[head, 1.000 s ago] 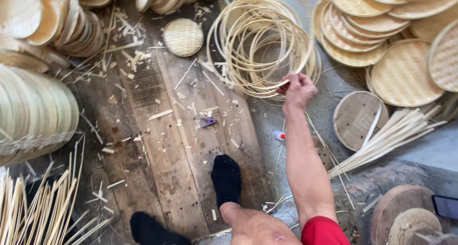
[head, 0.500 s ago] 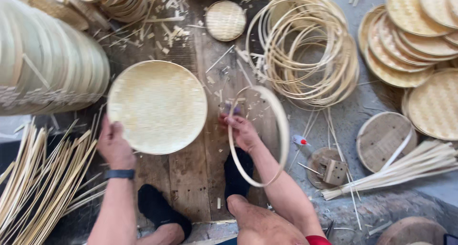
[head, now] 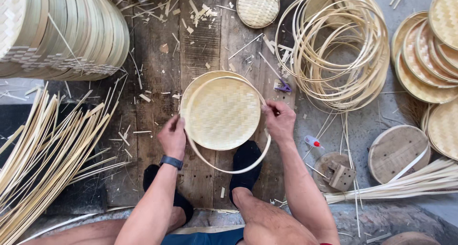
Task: The person fits woven bamboo discs into wooden frames and secures them by applying glue and attaching small metal clips around the rim.
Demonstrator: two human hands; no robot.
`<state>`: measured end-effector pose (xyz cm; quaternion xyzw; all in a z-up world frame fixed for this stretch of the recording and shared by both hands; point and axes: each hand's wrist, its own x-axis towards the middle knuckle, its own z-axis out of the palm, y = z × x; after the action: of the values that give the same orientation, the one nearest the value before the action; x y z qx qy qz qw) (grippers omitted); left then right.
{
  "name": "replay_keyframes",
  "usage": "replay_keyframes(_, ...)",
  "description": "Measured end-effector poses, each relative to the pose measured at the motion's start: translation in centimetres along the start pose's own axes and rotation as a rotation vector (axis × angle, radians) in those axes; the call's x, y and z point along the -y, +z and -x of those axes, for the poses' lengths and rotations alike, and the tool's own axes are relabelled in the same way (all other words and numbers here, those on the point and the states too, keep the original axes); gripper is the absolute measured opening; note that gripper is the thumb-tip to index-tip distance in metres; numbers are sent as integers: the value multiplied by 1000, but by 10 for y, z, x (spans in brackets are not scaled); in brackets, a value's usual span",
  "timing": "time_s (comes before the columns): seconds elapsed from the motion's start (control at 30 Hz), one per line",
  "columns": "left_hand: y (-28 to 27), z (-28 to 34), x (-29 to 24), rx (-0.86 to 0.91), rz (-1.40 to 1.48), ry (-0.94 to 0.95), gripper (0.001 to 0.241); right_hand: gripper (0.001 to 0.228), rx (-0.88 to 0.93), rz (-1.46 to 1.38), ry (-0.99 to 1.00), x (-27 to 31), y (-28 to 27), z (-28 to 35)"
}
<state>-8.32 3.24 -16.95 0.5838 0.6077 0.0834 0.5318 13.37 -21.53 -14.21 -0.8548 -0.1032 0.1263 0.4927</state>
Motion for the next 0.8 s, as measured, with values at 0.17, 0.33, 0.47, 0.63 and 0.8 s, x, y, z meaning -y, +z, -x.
replay_keyframes(0.17, 5, -54, -68, 86, -95, 527, 36, 11, -5, 183, -208, 27, 30, -12)
replay_keyframes(0.33, 32, -99, -141, 316, -147, 401, 38, 9, 11, 176, -269, 41, 36, -30)
replay_keyframes(0.47, 52, -98, -145, 546, -305, 668, 43, 8, 20, 240, -330, 38, 40, -37)
replay_keyframes(0.63, 71, -84, -122, 504, -390, 766, 23, 11, -28, 251, -321, 38, 55, -44)
replay_keyframes(0.8, 73, -78, -113, 393, -398, 817, 22, 14, -99, 293, -434, 34, 60, -41)
